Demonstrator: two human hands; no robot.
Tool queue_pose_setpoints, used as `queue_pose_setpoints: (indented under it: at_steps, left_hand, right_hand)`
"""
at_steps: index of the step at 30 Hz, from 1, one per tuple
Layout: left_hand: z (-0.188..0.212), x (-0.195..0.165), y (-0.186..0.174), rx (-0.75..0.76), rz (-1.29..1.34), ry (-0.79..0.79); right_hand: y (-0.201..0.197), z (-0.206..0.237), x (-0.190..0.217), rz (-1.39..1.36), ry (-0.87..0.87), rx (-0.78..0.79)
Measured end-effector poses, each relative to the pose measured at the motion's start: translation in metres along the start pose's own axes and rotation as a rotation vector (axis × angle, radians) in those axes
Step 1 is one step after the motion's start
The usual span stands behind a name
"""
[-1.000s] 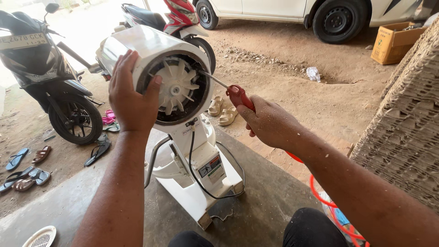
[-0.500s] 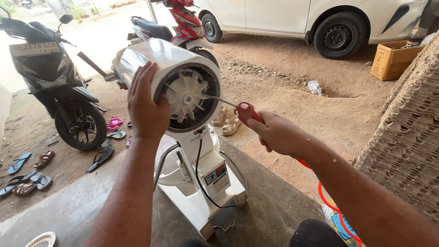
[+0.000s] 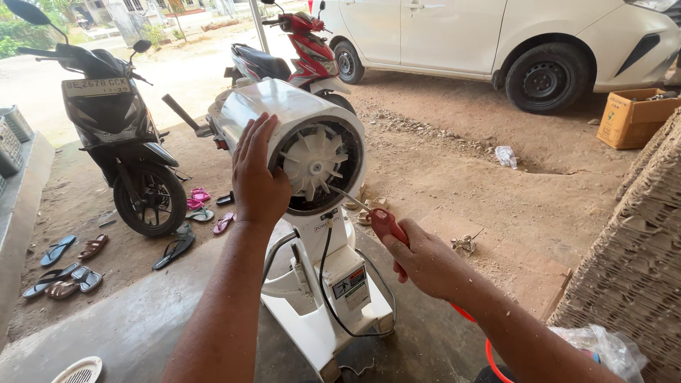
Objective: The person works on a white electric mixer machine placed on a concrete pad outside a building. They use a red-handled screwdriver to unscrew fasteners, remove the side housing panel, and then unscrew parts around the exposed fan and rear housing while steadying the machine with the other hand.
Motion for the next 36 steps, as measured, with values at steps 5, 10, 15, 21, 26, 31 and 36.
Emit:
queue_pose_setpoints:
  at_steps: [5,10,15,21,26,31,36]
  left_hand:
    - [-0.001,0.002,-0.001,0.017,0.02,-0.01]
    - [-0.002,0.001,-0.001,0.013,0.009,-0.01]
    - [-0.002,0.002,0.0,0.031,-0.012,-0.03]
    - [-0.002,0.002,0.0,0.025,-0.04,-0.037]
    - [-0.002,0.001,0.0,0.018,-0.036,-0.045]
    - [-0.002,0.001,0.001,0.009,-0.055,-0.033]
    - [-0.001,0.002,0.002,0.01,-0.045,-0.045]
  right_hand:
    - [0.01,-0.002,-0.001,0.117,-0.026,0.046]
    - [0.015,-0.011,0.002,0.139,-0.045,-0.01]
    - [0.022,-0.017,-0.002,0.071,-0.003,-0.09]
    - [0.025,-0.018,-0.006,-0.008,-0.089,-0.107]
    - [0.02,-0.019,0.0,0.04,-0.052,-0.115]
    - [0.013,-0.025,0.011,0.116,-0.159,-0.196]
    - [0.006,-0.033,0.013,0.101,-0.132,-0.233]
Point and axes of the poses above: each hand's wrist, its own z-axis away from the middle knuckle, its own y-axis out of the palm, x = y × z, the point moved 3 cm from there along -z, towards the middle knuckle, and after that the axes turned 15 degrees about -x, right-handed, at the moved point
